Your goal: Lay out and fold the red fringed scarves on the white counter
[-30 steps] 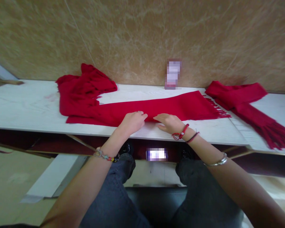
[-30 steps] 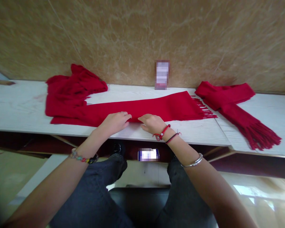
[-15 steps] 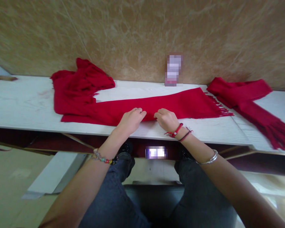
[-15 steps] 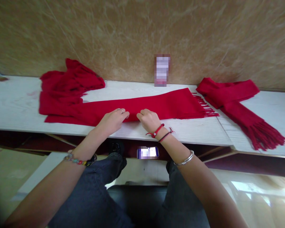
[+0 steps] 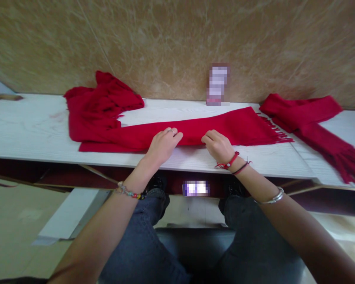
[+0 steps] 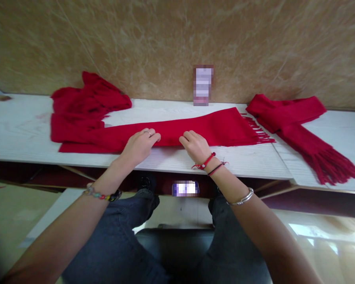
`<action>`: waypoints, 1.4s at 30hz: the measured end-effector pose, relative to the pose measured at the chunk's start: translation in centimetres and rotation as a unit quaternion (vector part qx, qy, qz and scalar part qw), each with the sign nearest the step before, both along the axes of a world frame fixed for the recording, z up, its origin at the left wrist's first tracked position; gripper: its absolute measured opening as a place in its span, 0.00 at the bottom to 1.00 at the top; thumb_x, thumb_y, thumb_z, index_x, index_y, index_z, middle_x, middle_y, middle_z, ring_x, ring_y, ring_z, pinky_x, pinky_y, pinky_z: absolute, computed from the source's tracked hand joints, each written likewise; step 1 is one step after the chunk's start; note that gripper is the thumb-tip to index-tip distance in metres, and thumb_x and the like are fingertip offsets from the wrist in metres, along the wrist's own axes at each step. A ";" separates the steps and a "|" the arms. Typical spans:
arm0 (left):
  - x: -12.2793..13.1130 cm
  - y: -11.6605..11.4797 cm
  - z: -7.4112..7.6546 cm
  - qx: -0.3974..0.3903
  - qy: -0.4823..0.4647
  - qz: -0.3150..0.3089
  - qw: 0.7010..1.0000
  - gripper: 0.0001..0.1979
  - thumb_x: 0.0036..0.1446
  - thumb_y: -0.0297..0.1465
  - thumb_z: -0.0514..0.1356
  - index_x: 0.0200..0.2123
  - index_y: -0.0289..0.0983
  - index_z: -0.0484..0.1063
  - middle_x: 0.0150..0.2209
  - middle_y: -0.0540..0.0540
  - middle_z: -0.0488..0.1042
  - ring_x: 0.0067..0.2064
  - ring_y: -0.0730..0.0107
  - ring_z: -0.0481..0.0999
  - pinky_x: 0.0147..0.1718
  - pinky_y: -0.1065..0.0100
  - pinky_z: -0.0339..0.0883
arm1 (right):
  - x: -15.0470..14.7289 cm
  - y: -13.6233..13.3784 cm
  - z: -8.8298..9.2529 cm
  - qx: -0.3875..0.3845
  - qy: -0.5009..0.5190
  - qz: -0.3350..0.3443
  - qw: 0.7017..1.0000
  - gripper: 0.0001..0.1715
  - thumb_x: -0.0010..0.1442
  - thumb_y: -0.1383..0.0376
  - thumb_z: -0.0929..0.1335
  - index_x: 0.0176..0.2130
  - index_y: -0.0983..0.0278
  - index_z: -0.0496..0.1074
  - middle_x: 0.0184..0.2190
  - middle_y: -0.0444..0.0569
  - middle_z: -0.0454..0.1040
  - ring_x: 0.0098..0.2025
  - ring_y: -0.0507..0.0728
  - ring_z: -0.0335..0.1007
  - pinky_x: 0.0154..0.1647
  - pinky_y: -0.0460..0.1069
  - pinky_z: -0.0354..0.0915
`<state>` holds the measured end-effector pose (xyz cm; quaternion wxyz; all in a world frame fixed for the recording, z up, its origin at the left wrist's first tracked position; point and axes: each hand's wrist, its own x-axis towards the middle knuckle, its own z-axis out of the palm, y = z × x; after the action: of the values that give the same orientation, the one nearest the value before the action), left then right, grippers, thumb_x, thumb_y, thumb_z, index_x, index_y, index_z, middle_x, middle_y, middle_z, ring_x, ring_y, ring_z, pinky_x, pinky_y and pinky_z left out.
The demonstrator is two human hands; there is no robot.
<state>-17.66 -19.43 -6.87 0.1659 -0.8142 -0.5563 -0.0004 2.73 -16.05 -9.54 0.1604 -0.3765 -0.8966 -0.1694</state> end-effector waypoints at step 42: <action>2.2 -0.3 -0.2 -0.152 -0.052 0.201 0.966 0.25 0.65 0.40 0.42 0.63 0.41 0.55 0.63 0.37 0.53 0.62 0.49 0.54 0.54 0.50 0.56 | -2.1 1.1 1.8 -0.286 -0.093 -0.096 0.949 0.30 0.58 0.72 0.58 0.59 0.70 0.60 0.50 0.61 0.69 0.49 0.61 0.67 0.45 0.52 0.64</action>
<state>-15.46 -19.77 -7.10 0.0076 -0.7002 -0.7100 0.0752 0.64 -14.90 -7.72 -0.0553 -0.4737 -0.8778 0.0447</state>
